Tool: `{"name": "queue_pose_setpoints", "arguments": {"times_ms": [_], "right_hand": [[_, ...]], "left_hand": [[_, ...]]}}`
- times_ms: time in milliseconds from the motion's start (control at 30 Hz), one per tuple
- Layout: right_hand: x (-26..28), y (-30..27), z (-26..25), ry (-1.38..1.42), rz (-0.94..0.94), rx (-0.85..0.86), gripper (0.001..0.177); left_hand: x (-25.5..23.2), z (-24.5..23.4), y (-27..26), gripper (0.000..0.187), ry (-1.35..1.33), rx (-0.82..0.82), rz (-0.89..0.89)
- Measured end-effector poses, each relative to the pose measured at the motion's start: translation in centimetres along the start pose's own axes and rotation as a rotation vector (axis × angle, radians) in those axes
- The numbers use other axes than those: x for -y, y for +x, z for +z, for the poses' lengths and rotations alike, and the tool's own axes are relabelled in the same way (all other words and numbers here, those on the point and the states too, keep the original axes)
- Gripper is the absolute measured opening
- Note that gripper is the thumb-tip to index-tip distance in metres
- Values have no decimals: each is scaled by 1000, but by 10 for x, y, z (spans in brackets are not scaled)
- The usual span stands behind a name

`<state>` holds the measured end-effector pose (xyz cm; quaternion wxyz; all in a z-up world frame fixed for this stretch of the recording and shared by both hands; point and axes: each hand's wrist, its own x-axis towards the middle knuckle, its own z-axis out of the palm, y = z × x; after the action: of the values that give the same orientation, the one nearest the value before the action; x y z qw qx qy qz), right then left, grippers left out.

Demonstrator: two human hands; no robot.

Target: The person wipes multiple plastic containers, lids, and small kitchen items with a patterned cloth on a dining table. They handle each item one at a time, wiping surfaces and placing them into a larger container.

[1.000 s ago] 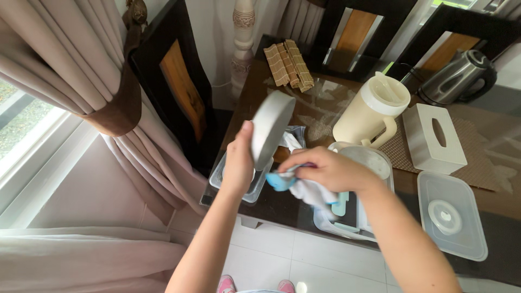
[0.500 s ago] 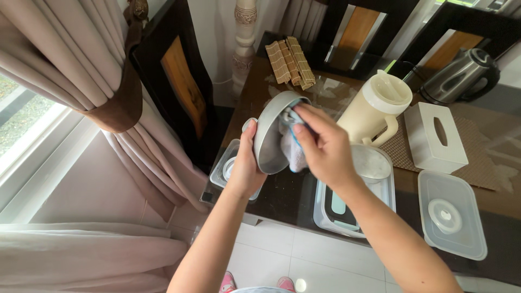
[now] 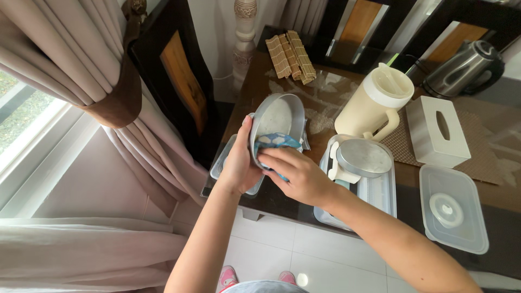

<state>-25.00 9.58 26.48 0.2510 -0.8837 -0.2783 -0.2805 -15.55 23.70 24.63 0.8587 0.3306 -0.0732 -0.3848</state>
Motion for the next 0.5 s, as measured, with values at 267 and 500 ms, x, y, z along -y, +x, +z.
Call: {"name": "queue_pose_setpoints", "arguments": {"times_ms": [267, 500], "right_hand": [[-2, -27, 8, 735, 648, -135, 33], [-35, -59, 6, 1464, 907, -400, 39]], "left_hand": [[10, -29, 25, 63, -155, -31, 47], [34, -51, 12, 59, -224, -113, 1]]}}
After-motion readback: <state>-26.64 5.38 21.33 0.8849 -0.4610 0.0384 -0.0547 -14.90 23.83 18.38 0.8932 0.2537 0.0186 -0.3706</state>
